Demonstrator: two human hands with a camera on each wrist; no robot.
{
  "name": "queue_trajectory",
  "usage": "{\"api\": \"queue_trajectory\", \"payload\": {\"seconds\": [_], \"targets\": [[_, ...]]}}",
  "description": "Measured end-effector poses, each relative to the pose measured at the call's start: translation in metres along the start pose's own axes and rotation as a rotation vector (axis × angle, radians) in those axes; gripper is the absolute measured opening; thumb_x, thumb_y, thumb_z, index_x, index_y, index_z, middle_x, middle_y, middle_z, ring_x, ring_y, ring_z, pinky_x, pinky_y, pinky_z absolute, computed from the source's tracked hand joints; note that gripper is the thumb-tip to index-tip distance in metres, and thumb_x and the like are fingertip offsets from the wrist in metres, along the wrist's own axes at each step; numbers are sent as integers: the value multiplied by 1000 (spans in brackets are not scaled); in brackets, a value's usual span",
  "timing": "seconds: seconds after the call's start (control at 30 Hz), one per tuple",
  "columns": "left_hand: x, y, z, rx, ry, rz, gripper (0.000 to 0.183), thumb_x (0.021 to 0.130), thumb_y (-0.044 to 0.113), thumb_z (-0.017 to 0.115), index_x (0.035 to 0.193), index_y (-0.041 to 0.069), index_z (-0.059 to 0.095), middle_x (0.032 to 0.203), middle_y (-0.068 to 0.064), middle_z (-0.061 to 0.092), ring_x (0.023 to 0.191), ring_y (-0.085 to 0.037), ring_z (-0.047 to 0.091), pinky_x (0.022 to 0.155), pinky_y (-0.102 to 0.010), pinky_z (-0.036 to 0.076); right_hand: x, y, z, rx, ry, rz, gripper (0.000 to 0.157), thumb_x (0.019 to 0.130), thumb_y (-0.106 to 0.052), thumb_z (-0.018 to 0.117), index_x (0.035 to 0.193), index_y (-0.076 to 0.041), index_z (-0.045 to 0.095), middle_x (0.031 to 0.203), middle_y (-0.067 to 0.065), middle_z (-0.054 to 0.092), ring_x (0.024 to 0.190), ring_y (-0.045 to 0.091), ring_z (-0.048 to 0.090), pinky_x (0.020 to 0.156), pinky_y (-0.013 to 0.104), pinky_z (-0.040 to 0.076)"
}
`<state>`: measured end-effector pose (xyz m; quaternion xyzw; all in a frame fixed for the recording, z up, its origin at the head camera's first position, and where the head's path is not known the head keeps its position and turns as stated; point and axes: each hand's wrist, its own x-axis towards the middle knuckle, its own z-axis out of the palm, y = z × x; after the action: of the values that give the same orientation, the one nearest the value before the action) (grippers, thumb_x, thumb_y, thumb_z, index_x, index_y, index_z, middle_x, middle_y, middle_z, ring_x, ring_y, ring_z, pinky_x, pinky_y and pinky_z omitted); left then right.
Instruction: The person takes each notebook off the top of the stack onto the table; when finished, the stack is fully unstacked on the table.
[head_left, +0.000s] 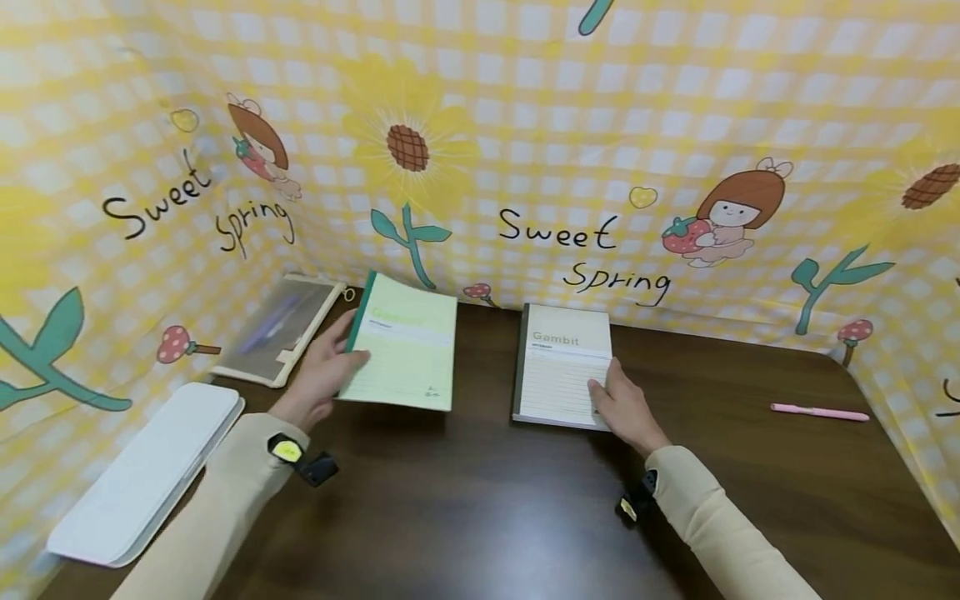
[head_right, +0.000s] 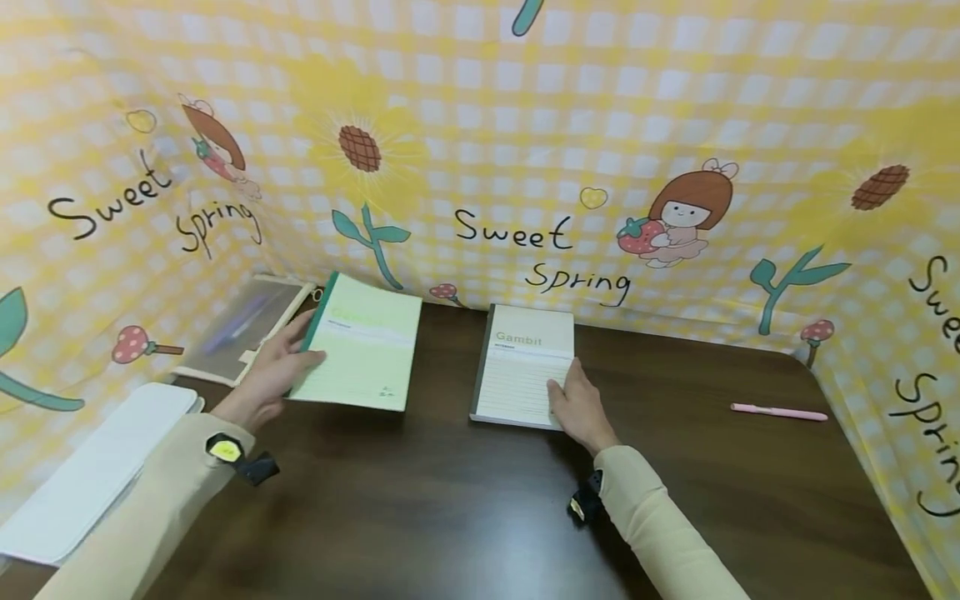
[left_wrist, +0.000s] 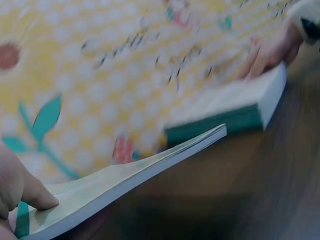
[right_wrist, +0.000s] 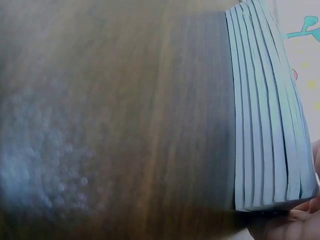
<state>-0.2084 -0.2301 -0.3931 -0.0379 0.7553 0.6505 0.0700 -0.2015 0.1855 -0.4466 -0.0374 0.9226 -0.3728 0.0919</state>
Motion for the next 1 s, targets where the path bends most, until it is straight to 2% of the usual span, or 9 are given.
{"api": "queue_trajectory", "payload": {"seconds": [0.1, 0.17, 0.23, 0.3, 0.43, 0.53, 0.63, 0.77, 1.0], "targets": [[3, -17, -16, 31, 15, -49, 74, 98, 5, 47, 157, 27, 8, 142, -26, 43, 80, -6, 65, 67, -28, 55, -3, 6, -4, 0, 5, 9, 73, 105, -30, 34, 149, 10, -8, 158, 29, -1, 146, 43, 5, 117, 57, 14], [7, -27, -22, 39, 21, -71, 74, 98, 4, 46, 157, 25, 6, 144, -26, 41, 80, -5, 63, 67, -26, 54, -5, 8, -5, 6, 6, 13, 73, 105, -29, 34, 149, 10, -8, 158, 29, 0, 146, 44, 6, 117, 58, 15], [11, -35, -25, 98, 33, -68, 72, 98, 4, 47, 157, 20, 8, 141, -28, 41, 81, -8, 61, 68, -26, 52, -7, 10, -5, 10, 1, 16, 73, 104, -30, 35, 149, 9, -8, 158, 29, 0, 146, 44, 6, 117, 58, 15], [14, -40, -27, 213, 51, -44, 69, 97, 5, 48, 156, 12, 12, 135, -29, 45, 85, -16, 60, 71, -29, 51, -7, 10, -4, 10, 3, 16, 74, 104, -30, 35, 150, 9, -8, 158, 29, 2, 146, 44, 7, 116, 58, 16], [18, -45, -28, 533, 113, 20, 62, 95, 7, 49, 149, -6, 24, 127, -34, 51, 99, -38, 58, 81, -43, 50, -7, 11, -4, 11, 21, 9, 73, 104, -29, 36, 150, 9, -6, 158, 28, 4, 146, 43, 9, 117, 57, 17], [18, -47, -28, 718, 152, 87, 52, 93, 5, 48, 140, -14, 37, 115, -36, 59, 100, -46, 59, 84, -52, 48, -6, 9, -4, 13, 30, -2, 73, 104, -30, 36, 150, 10, -5, 158, 28, 4, 146, 43, 10, 117, 57, 17], [16, -49, -27, 859, 188, 134, 48, 91, 5, 48, 132, -20, 43, 106, -41, 59, 103, -53, 53, 88, -59, 44, -5, 7, -4, 14, 25, -10, 74, 104, -30, 36, 150, 10, -6, 158, 28, 4, 146, 43, 10, 116, 57, 17], [13, -49, -25, 952, 207, 122, 51, 92, 8, 48, 133, -22, 40, 112, -45, 53, 113, -60, 40, 96, -65, 36, -4, 5, -4, 13, 19, -12, 74, 104, -31, 36, 150, 9, -7, 158, 28, 3, 146, 43, 10, 116, 57, 17], [13, -50, -32, 963, 226, 75, 48, 92, 7, 50, 132, -19, 42, 112, -44, 55, 113, -62, 38, 101, -66, 29, -2, 1, -2, 7, 13, -29, 74, 105, -33, 35, 150, 9, -7, 158, 28, 1, 146, 43, 8, 117, 57, 16]]}}
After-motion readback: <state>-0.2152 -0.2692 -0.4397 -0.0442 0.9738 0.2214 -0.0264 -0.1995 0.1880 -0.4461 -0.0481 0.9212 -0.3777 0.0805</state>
